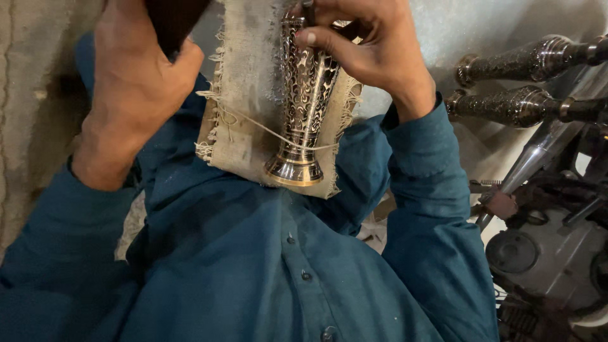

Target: The person uses a hammer and a small chisel to engrave intricate patterns on a silver-colored metal vessel. They hold the vessel steady with one hand while striking the chisel with the other, rotating the vessel as needed to continue the design.

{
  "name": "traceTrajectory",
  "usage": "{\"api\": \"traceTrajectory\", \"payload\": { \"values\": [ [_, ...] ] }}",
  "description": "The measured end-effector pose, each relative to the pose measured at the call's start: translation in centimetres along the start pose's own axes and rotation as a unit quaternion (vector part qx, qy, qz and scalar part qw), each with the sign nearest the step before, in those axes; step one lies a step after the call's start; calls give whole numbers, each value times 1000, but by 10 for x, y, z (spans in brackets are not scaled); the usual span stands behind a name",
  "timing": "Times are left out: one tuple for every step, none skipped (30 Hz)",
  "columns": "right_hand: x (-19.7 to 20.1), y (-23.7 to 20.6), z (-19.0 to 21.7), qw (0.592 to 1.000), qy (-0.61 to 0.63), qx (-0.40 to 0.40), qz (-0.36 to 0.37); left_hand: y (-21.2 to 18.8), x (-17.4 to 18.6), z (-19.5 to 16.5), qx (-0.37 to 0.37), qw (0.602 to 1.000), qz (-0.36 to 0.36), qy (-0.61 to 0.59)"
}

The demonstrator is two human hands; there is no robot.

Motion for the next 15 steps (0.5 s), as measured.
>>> {"api": "traceTrajectory", "payload": {
  "values": [
    [1,0,0,1000,-4,3,4,-2,0,-1,-69,995,-38,61],
    [1,0,0,1000,-8,6,8,-4,0,-1,-138,980,-75,120],
    [2,0,-1,1000,-4,12,6,-5,-2,2,-120,985,-70,99],
    [1,0,-1,1000,0,17,5,-4,-5,6,-102,990,-64,78],
    [1,0,-1,1000,3,20,4,-5,-8,9,-96,992,-59,64],
    [1,-1,-1,1000,7,22,4,-6,-10,12,-90,993,-54,49],
    [2,-1,-2,1000,11,21,9,-10,-12,13,-93,994,-47,40],
    [2,0,-2,1000,16,20,13,-10,-14,16,-103,992,-53,43],
    [3,0,-2,1000,1,21,9,-11,-15,19,-112,991,-59,46],
    [2,1,-2,1000,-12,22,7,-9,-17,22,-124,988,-75,60],
    [2,2,-2,999,-25,22,3,-8,-18,24,-116,990,-68,49],
    [3,3,-2,999,-20,32,5,-6,-20,26,-107,992,-61,38],
    [3,4,-1,999,-16,41,8,-5,-23,26,-76,997,-31,1],
    [3,4,0,999,-12,50,11,-4,-23,27,-79,996,-31,3],
    [3,4,1,999,-3,33,10,-3,-24,26,-82,996,-32,5]
  ]
}}
Point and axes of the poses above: each hand's wrist, its own y-axis towards the middle knuckle, its own x-axis out of the back of the hand, z = x × y, the point moved 1 cm from there along y, towards the middle knuckle, and after that the axes turned 2 degrees about y, right-handed, at the moved point
